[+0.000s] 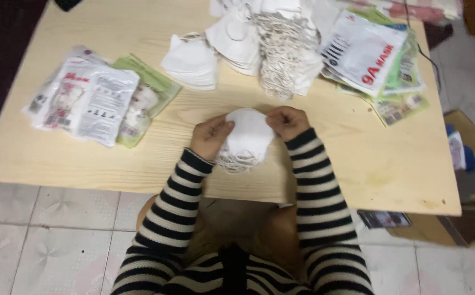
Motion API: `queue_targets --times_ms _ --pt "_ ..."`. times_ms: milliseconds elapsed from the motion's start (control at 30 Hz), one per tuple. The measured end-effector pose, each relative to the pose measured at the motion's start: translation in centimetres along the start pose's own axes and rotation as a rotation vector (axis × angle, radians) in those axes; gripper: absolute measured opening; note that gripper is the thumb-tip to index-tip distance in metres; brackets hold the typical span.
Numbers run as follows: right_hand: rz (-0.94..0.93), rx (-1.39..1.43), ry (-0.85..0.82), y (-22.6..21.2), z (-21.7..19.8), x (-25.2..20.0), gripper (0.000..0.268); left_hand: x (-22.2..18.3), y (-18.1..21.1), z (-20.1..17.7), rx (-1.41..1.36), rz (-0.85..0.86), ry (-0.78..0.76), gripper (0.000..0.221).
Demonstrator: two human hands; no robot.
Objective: Sorting and stacking white face masks by untangling their ear loops.
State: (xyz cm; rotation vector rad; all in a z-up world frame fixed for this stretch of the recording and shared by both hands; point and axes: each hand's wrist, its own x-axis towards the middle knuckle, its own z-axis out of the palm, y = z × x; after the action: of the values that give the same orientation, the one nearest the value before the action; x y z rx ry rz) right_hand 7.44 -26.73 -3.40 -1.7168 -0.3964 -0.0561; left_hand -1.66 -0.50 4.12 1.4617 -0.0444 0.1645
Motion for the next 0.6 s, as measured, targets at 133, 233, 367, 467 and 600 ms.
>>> queue_targets --times_ms 133,233,367,467,600 --pt "-0.247 -0.167 0.221 -0.5 2.2 0.9 0.019 0.7 -2.8 -2.1 0.170 0.125 -0.058 0.017" --pt "0.583 0.837 0.456 0.0 3.5 1.0 0.031 1.3 -3.9 -3.5 -0.064 0.088 0.026 0.004" --pt "0.434 -0.536 -0.176 -5.9 4.6 -0.1 0.097 1.2 1.0 -2.2 -0.441 0.013 0.267 0.021" --pt "0.408 -0.609 -0.369 -4.0 6.4 0.8 0.118 1.3 1.6 -3.1 -0.531 -0.024 0.245 0.042" --pt "0.461 -0.563 -0.476 -3.4 8.3 1.1 0.119 1.8 0.1 -3.9 -0.425 0.014 0.307 0.021"
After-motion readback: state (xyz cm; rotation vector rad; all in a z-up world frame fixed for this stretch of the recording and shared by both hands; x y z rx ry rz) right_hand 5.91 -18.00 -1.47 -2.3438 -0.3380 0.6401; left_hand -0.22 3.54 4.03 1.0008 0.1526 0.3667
